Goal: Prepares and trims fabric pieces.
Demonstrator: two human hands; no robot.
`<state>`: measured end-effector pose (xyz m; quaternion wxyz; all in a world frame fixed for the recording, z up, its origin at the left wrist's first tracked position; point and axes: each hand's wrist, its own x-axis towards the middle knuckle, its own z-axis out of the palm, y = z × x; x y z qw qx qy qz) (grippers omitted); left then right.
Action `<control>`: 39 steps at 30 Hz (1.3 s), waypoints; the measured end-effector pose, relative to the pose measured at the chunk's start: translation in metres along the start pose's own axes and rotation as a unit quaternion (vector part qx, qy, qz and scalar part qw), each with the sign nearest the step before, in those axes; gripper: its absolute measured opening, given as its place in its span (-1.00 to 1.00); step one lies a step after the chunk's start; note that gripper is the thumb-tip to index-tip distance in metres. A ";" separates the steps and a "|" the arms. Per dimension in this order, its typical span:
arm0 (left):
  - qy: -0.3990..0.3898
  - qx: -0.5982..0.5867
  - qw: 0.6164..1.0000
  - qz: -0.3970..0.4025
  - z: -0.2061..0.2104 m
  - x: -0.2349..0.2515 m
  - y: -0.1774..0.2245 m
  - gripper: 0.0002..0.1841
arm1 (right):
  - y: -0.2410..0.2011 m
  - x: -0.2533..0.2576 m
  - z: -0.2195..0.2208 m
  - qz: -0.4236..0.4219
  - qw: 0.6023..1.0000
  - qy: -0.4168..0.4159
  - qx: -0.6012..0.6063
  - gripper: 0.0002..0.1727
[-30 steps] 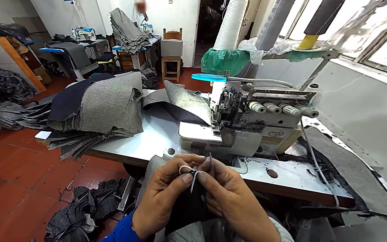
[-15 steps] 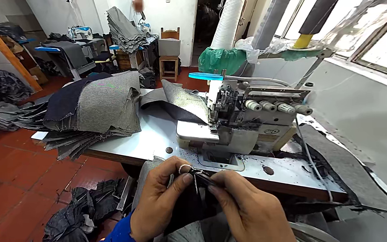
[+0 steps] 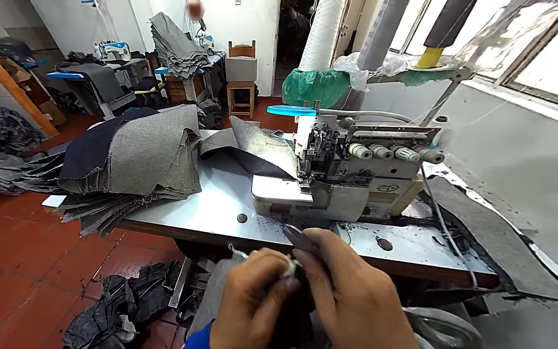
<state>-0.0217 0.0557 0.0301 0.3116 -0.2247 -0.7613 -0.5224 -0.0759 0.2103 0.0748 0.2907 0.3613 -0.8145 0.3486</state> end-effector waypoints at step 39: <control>0.070 -0.224 0.968 -0.094 -0.022 -0.004 -0.005 -0.80 | 0.010 0.010 0.039 -0.075 0.973 0.035 0.214 -0.84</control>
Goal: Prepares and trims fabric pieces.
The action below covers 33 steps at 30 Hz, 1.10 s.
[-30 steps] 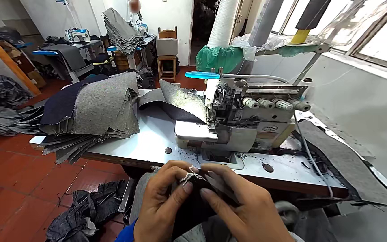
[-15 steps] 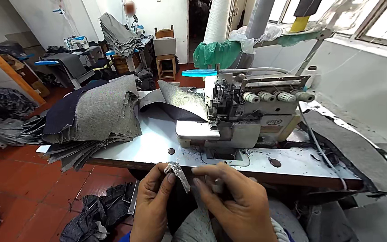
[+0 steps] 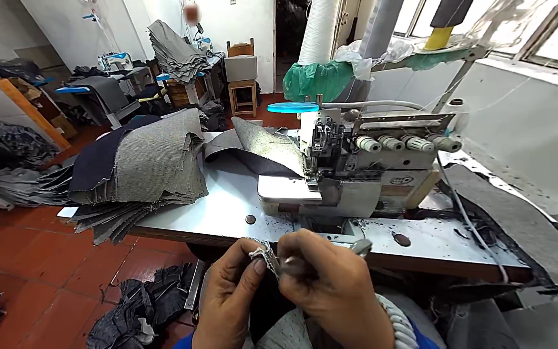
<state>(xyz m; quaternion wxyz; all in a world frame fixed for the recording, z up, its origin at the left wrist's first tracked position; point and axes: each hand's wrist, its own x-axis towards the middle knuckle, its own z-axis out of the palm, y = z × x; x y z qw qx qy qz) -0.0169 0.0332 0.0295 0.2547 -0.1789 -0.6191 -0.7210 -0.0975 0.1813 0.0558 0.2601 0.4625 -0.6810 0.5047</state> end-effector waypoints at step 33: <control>-0.007 0.202 0.979 -0.040 0.038 -0.024 0.000 -0.74 | 0.013 -0.059 -0.016 0.289 0.939 -0.080 0.171 -0.44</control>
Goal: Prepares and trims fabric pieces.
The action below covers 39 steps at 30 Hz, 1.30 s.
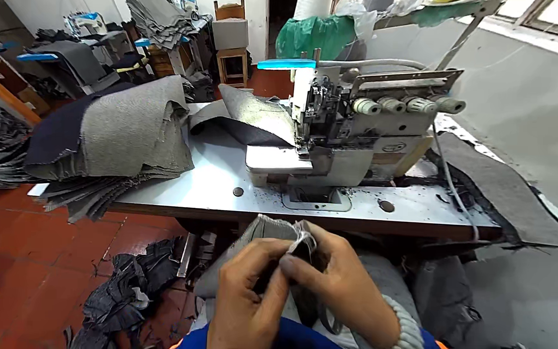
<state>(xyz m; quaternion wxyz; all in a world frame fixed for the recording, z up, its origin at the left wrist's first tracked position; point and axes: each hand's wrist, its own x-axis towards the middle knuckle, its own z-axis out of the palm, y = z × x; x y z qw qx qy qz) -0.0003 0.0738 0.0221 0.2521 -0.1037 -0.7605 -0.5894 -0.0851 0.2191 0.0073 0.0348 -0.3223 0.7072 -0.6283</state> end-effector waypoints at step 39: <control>-0.031 0.302 0.922 0.242 -0.014 0.038 -0.028 -0.83 | 0.008 0.007 -0.008 0.129 0.943 -0.002 0.308 -0.71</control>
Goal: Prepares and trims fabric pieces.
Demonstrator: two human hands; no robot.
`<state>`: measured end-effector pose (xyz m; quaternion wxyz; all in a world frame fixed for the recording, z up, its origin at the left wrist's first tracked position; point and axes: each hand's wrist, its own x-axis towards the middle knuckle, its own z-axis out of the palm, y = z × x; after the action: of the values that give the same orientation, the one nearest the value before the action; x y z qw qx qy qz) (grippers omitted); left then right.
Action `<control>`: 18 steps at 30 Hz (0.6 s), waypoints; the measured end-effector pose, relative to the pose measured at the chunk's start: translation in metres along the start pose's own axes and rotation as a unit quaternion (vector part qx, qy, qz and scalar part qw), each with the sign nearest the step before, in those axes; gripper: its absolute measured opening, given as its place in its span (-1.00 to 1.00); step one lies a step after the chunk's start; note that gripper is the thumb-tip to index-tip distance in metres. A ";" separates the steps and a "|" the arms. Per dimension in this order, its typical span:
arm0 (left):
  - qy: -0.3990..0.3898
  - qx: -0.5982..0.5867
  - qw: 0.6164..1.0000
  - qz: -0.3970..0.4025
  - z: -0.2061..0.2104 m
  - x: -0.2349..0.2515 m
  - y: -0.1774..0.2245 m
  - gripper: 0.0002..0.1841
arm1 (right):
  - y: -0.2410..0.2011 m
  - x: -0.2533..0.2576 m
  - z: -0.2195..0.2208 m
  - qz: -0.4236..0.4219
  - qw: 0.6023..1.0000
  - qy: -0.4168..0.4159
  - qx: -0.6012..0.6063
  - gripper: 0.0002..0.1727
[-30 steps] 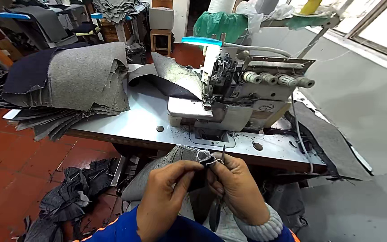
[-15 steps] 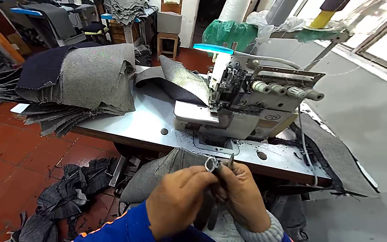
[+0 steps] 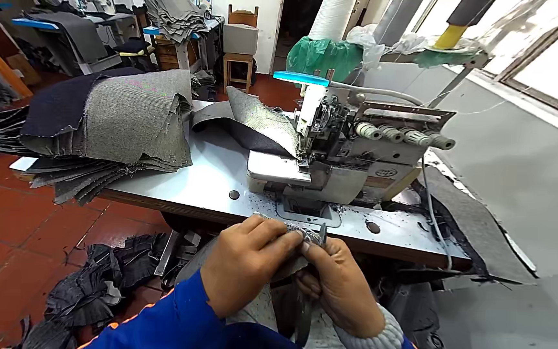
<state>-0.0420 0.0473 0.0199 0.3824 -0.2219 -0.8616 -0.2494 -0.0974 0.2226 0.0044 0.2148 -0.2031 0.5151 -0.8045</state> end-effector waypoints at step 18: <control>-0.020 -0.069 0.997 -0.013 -0.009 0.003 -0.011 -0.85 | -0.002 -0.004 0.002 0.001 0.998 -0.033 -0.056 -0.74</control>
<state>-0.0455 0.0338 0.0240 0.3452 -0.2414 -0.8526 -0.3091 -0.0938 0.2242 0.0062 0.2206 -0.2408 0.5518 -0.7674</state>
